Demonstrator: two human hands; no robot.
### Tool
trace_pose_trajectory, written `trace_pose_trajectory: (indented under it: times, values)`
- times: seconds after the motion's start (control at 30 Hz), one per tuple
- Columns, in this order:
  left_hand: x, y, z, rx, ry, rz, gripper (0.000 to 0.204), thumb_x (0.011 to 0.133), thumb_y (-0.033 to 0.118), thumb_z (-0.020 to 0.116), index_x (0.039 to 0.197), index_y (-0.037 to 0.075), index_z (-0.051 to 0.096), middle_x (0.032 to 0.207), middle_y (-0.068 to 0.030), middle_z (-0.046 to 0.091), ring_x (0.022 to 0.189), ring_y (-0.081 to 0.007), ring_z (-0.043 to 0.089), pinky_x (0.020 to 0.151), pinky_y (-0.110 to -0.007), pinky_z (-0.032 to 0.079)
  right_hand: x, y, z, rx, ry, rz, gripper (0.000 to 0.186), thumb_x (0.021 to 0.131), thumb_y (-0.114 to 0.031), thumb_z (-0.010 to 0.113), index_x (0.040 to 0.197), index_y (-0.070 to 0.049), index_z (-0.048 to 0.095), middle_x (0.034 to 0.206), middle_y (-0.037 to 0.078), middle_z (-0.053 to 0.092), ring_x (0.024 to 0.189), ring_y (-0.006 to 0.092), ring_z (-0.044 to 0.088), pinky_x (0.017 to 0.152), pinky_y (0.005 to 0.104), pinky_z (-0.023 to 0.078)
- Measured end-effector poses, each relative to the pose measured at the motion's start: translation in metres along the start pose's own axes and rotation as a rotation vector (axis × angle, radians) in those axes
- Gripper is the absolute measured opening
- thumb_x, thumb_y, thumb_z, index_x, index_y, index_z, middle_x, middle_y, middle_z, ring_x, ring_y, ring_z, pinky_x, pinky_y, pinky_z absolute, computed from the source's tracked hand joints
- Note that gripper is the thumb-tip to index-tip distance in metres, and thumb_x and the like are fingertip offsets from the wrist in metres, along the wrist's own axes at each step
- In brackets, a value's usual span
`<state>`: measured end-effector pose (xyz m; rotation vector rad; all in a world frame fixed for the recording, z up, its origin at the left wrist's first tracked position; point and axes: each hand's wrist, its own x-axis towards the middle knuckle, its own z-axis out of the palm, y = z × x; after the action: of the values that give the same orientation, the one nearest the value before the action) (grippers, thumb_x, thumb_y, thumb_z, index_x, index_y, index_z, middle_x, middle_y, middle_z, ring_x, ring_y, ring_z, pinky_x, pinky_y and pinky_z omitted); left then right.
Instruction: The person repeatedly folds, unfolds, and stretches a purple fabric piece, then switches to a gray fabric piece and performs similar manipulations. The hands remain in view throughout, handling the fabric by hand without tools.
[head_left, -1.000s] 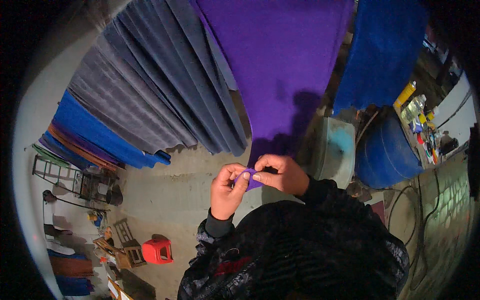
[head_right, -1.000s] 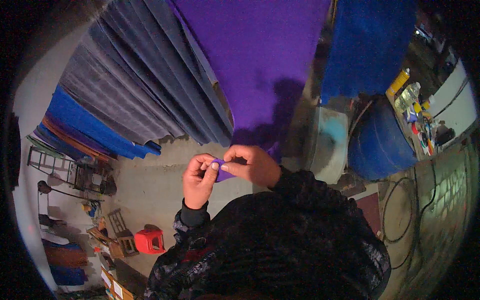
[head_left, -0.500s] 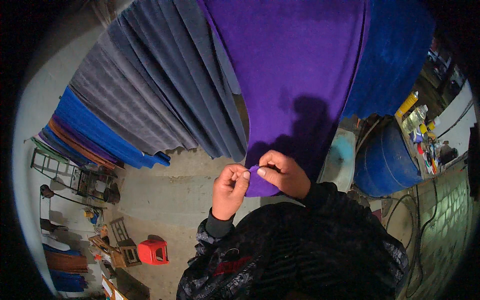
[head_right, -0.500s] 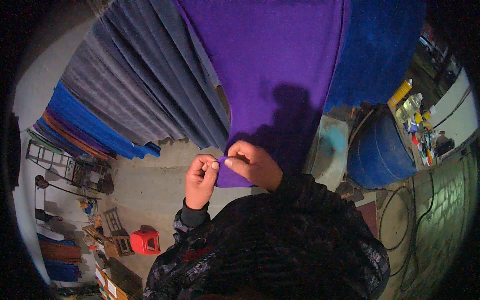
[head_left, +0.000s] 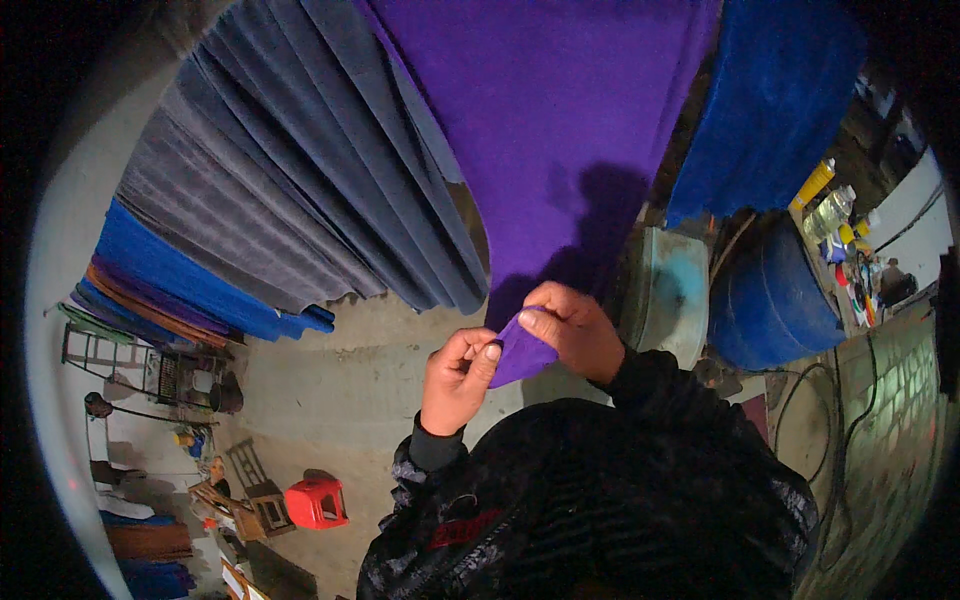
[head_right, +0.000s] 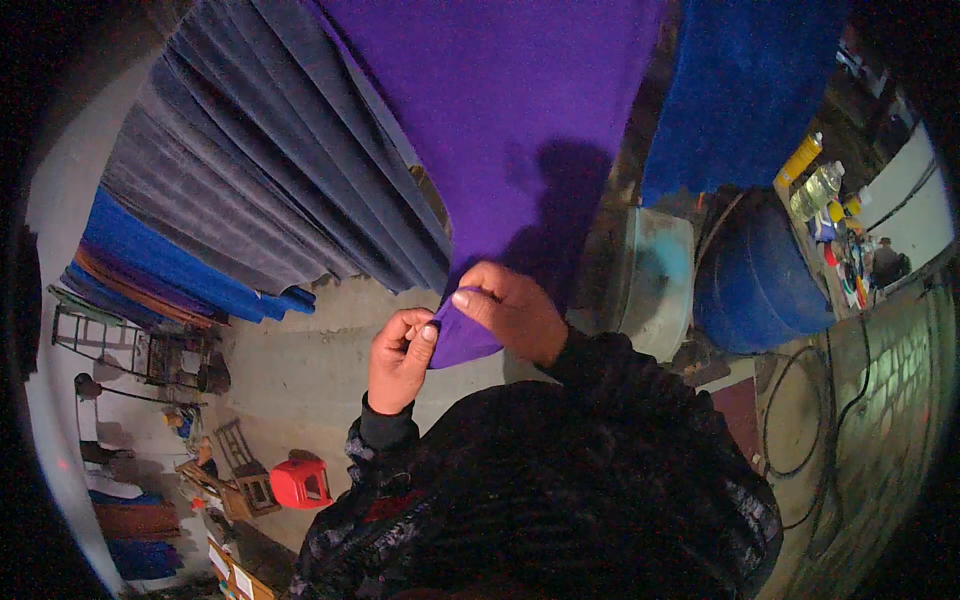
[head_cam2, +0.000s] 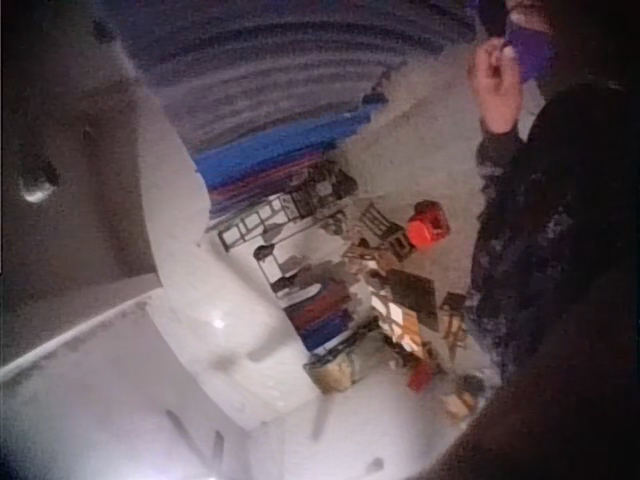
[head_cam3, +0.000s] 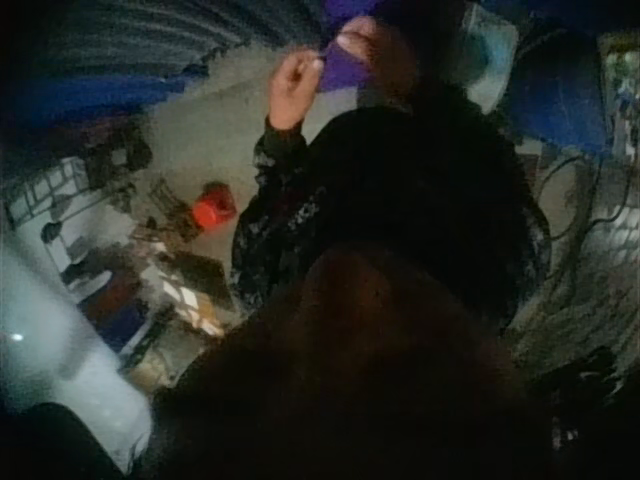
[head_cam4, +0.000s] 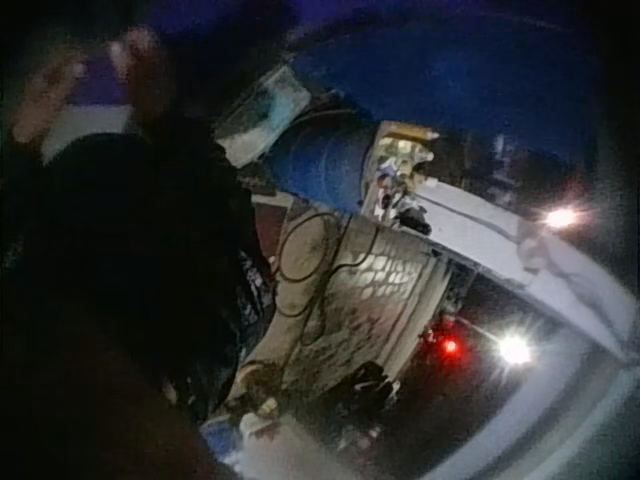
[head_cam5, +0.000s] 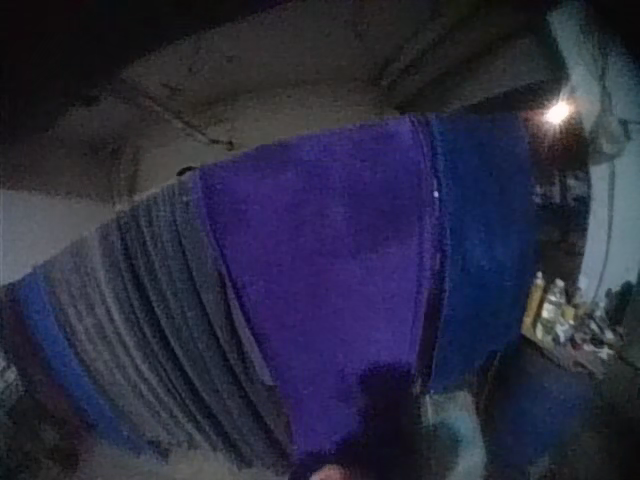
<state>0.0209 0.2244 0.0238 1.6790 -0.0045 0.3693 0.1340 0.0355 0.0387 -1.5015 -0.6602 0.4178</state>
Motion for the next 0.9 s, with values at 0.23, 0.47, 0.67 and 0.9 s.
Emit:
trace_pose_trajectory:
  times: [0.23, 0.47, 0.67, 0.9]
  values:
    - [-0.006, -0.005, -0.015, 0.059, 0.03, -0.054, 0.015, 0.106, 0.017, 0.069, 0.107, 0.003, 0.067, 0.085, 0.0083, 0.056, 0.077, -0.0024, 0.046, 0.069, -0.022, 0.039, 0.007, 0.006, -0.012, 0.111, 0.141, -0.103, 0.014, 0.104, -0.019, 0.064, 0.1, -0.006, 0.066, 0.085, -0.005, 0.054, 0.085, 0.0072, 0.051, 0.079, 0.0272, 0.044]
    - [-0.008, -0.009, -0.026, 0.082, 0.073, -0.008, 0.014, 0.105, 0.015, 0.071, 0.104, 0.001, 0.067, 0.081, 0.0051, 0.062, 0.074, -0.0032, 0.052, 0.067, -0.023, 0.045, 0.008, 0.006, -0.018, 0.305, 0.176, -0.013, 0.011, 0.105, -0.017, 0.064, 0.102, -0.007, 0.066, 0.089, -0.006, 0.057, 0.089, 0.0063, 0.051, 0.083, 0.0258, 0.043]
    - [-0.008, -0.011, -0.035, 0.106, 0.05, -0.05, 0.017, 0.106, 0.017, 0.07, 0.109, 0.001, 0.066, 0.089, 0.0038, 0.065, 0.079, -0.0039, 0.055, 0.071, -0.023, 0.046, 0.007, 0.004, -0.014, 0.189, 0.094, -0.044, 0.013, 0.105, -0.019, 0.064, 0.104, -0.006, 0.067, 0.09, -0.006, 0.057, 0.09, 0.0062, 0.052, 0.085, 0.0261, 0.044]
    - [-0.004, -0.009, -0.025, 0.066, -0.06, 0.062, 0.041, 0.102, 0.023, 0.075, 0.134, 0.001, 0.061, 0.116, -0.0056, 0.069, 0.102, -0.0149, 0.062, 0.096, -0.032, 0.05, 0.0, -0.003, 0.008, 0.102, -0.074, 0.045, 0.024, 0.107, -0.023, 0.059, 0.113, -0.003, 0.07, 0.092, -0.001, 0.064, 0.088, 0.0081, 0.057, 0.08, 0.0298, 0.048]
